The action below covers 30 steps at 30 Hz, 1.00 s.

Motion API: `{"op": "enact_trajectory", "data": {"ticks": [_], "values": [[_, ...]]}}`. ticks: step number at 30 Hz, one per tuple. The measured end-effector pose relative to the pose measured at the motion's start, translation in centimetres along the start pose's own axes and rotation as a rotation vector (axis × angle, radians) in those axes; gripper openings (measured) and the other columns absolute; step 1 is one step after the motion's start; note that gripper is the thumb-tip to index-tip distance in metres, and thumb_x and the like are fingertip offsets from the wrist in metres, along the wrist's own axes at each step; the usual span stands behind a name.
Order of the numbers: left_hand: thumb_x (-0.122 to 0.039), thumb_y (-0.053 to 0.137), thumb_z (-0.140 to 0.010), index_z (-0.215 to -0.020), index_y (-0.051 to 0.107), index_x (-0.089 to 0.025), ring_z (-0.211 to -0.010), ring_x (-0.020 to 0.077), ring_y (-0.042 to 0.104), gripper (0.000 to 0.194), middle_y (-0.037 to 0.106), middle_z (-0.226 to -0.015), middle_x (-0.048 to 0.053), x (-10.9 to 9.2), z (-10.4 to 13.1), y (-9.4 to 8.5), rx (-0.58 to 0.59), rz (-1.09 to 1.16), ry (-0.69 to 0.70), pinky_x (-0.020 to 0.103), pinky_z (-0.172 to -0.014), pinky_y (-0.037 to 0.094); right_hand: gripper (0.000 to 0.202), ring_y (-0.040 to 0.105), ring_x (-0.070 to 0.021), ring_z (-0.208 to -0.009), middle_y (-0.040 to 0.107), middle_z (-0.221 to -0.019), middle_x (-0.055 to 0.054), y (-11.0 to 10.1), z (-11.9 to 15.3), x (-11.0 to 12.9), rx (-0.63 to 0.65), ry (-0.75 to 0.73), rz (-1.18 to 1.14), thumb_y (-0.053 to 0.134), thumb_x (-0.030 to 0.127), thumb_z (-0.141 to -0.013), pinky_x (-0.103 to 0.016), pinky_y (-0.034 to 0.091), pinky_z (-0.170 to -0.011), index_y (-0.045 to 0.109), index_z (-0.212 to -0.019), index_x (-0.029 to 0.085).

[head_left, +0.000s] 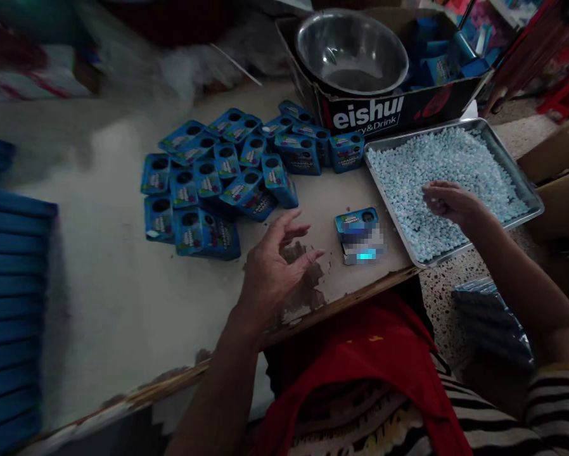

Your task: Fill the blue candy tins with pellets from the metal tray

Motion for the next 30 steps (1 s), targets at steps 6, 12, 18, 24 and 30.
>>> {"op": "enact_trajectory", "data": {"ticks": [6,12,18,24,30], "values": [[-0.030,0.102,-0.077,-0.149,0.060,-0.029,-0.140,0.0334,0.071,0.083,0.074,-0.146,0.012,-0.2,-2.0,5.4,-0.008,0.137,-0.047,0.052,-0.119,0.059,0.041,0.039,-0.0067,-0.051,0.052,-0.062,0.007,1.8,-0.3,-0.4,-0.052,-0.095,0.138,0.097,0.041,-0.073,-0.021,0.024,-0.047,0.065,-0.088,0.020],[-0.035,0.092,-0.090,-0.117,0.071,-0.023,-0.096,0.0220,0.079,0.037,0.080,-0.102,0.002,-2.6,-2.7,7.6,0.045,0.229,-0.003,0.031,-0.089,0.063,0.030,0.064,-0.0194,-0.072,0.073,-0.075,-0.005,1.3,-0.1,0.1,-0.080,-0.368,0.785,0.078,0.050,-0.092,-0.033,0.051,-0.072,0.079,-0.089,0.020],[-0.026,0.090,-0.086,-0.124,0.067,-0.023,-0.102,0.0210,0.073,0.045,0.077,-0.117,0.004,-2.3,-5.0,-7.6,-0.323,-0.119,0.238,0.034,-0.091,0.060,0.044,0.076,-0.0450,-0.108,0.080,-0.133,-0.021,-1.9,0.0,-1.2,-0.235,-0.684,1.110,0.068,0.072,-0.093,-0.064,0.058,-0.091,0.086,-0.109,0.035],[-0.048,0.084,-0.091,-0.137,0.060,-0.016,-0.115,0.0084,0.060,0.060,0.071,-0.138,0.002,3.3,-10.3,-29.8,-0.553,-0.408,0.085,0.032,-0.102,0.044,0.021,0.082,-0.0440,-0.085,0.088,-0.103,-0.006,4.6,-2.5,-1.9,-0.124,-0.636,0.847,0.077,0.070,-0.086,-0.061,0.063,-0.066,0.084,-0.100,0.056],[-0.094,0.060,-0.080,-0.126,0.059,-0.007,-0.090,-0.0033,0.051,0.098,0.077,-0.110,-0.007,14.2,-16.8,-38.0,-0.347,-0.493,-0.018,0.026,-0.086,0.035,0.013,0.084,-0.0324,-0.088,0.086,-0.106,-0.001,20.3,-0.1,1.2,0.113,-0.961,0.729,0.073,0.043,-0.104,-0.048,0.069,-0.074,0.079,-0.115,0.039]]}}
Point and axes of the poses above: each hand's wrist, its own z-axis away from the middle knuckle, its own y-axis out of the palm, x = y × z, the point moved 3 cm from there along -z, towards the middle knuckle
